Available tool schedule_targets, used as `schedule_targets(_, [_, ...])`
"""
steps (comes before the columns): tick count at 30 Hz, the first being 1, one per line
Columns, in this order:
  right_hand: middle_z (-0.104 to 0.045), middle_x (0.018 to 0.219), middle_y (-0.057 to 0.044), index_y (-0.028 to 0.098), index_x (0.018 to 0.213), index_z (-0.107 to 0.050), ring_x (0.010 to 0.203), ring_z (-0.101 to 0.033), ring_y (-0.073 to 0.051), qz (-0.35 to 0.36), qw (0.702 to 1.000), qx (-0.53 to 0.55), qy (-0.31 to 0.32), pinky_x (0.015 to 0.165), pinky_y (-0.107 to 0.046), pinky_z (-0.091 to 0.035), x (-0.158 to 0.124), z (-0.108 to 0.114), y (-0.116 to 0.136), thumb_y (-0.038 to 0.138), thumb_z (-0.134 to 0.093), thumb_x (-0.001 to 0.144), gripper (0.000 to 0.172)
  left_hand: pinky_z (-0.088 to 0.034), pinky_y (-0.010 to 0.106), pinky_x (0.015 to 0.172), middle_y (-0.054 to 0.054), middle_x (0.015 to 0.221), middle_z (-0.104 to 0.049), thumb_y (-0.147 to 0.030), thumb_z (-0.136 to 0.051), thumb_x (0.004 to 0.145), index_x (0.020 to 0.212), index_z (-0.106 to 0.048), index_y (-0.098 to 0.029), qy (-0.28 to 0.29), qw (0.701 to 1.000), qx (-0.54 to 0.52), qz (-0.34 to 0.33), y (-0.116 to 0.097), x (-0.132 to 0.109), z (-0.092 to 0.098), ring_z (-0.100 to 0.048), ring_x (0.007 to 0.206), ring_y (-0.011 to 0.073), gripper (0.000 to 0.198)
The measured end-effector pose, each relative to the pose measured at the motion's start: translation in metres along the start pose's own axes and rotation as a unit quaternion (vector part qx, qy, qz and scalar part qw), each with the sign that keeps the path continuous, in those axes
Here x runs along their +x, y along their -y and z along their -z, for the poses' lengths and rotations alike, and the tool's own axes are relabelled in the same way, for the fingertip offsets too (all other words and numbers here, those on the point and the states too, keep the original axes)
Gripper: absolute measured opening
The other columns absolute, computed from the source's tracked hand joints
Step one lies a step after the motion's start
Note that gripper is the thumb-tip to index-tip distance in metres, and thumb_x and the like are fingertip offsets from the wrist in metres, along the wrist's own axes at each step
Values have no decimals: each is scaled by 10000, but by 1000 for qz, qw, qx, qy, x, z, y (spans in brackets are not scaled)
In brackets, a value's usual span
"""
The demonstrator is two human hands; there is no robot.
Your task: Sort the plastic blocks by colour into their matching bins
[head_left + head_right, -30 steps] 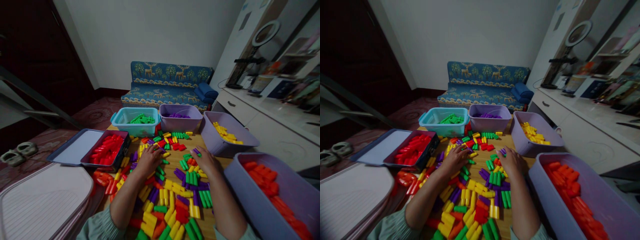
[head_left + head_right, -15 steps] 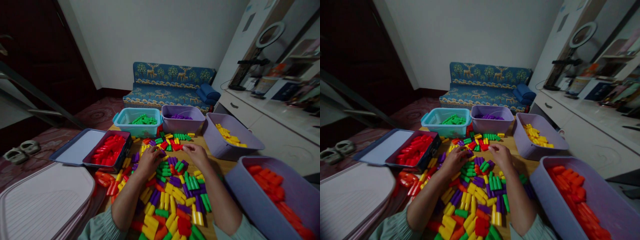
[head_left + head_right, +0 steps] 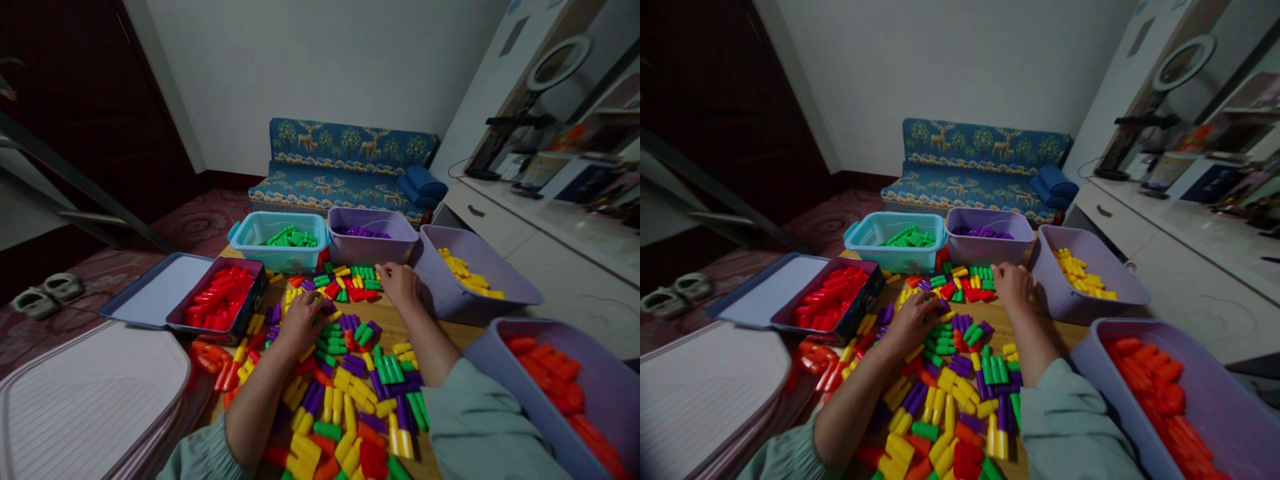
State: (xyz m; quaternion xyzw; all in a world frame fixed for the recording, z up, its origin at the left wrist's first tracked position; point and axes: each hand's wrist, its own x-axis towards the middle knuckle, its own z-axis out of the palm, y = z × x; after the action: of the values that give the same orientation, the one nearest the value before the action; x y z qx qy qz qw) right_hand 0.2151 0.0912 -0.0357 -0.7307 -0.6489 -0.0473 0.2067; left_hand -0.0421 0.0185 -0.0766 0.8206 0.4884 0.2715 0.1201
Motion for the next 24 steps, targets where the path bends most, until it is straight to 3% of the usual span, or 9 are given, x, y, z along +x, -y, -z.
schedule_targets(4, [-692, 1071, -84, 199, 1079, -676, 1011, -575, -214, 120, 991, 18, 60, 863, -306, -400, 5, -7, 22, 366, -433, 910, 340, -427, 419, 959, 83, 1203, -561, -260, -595, 819, 1071, -641, -250, 7, 1000, -3, 1, -1, 0, 3, -526, 1114, 251, 256])
schedule_targets(7, [-677, 1130, -79, 209, 1134, -660, 1032, -575, -199, 155, 983, 22, 100, 879, -288, -397, 6, -15, 33, 399, -449, 908, 363, -423, 429, 963, 94, 1208, -562, -282, -586, 830, 1072, -642, -239, 14, 1000, -2, -2, -1, 1, 4, -525, 1116, 257, 253])
schedule_targets(11, [-720, 907, -129, 197, 912, -745, 913, -625, -238, 116, 985, -15, 128, 803, -323, -418, 1, -8, 44, 536, -300, 930, 559, -415, 437, 974, 92, 1216, -557, -276, -604, 817, 1080, -638, -240, 9, 1000, 2, 4, -1, 1, 4, -515, 1133, 261, 267])
schedule_targets(14, [-712, 828, -161, 179, 840, -749, 831, -646, -254, 61, 992, -43, 101, 738, -336, -419, 1, 2, 55, 579, -182, 930, 699, -412, 437, 982, 86, 1219, -555, -240, -626, 794, 1061, -641, -245, 11, 1000, -3, 8, -1, 1, 4, -509, 1145, 262, 268])
schedule_targets(16, [-708, 910, -141, 189, 900, -735, 873, -637, -238, 95, 991, -22, 90, 750, -317, -415, 3, 2, 65, 545, -210, 942, 635, -415, 432, 980, 84, 1214, -556, -240, -625, 795, 1051, -640, -243, 9, 1000, -7, 6, -1, 0, 4, -510, 1141, 259, 257])
schedule_targets(20, [-632, 1156, -102, 202, 1172, -630, 1069, -548, -216, 207, 966, 28, 154, 871, -288, -388, 0, -13, 80, 486, -397, 922, 445, -422, 419, 967, 89, 1199, -564, -263, -618, 807, 1066, -637, -230, 0, 1000, -11, -5, 0, 0, 3, -518, 1124, 256, 261])
schedule_targets(24, [-609, 1117, -109, 207, 1149, -646, 1064, -521, -223, 211, 962, 28, 169, 916, -306, -370, -13, -20, 80, 415, -513, 886, 361, -427, 417, 956, 90, 1178, -570, -263, -629, 799, 1045, -646, -226, -2, 1000, -20, -4, 0, 1, 4, -524, 1108, 256, 249])
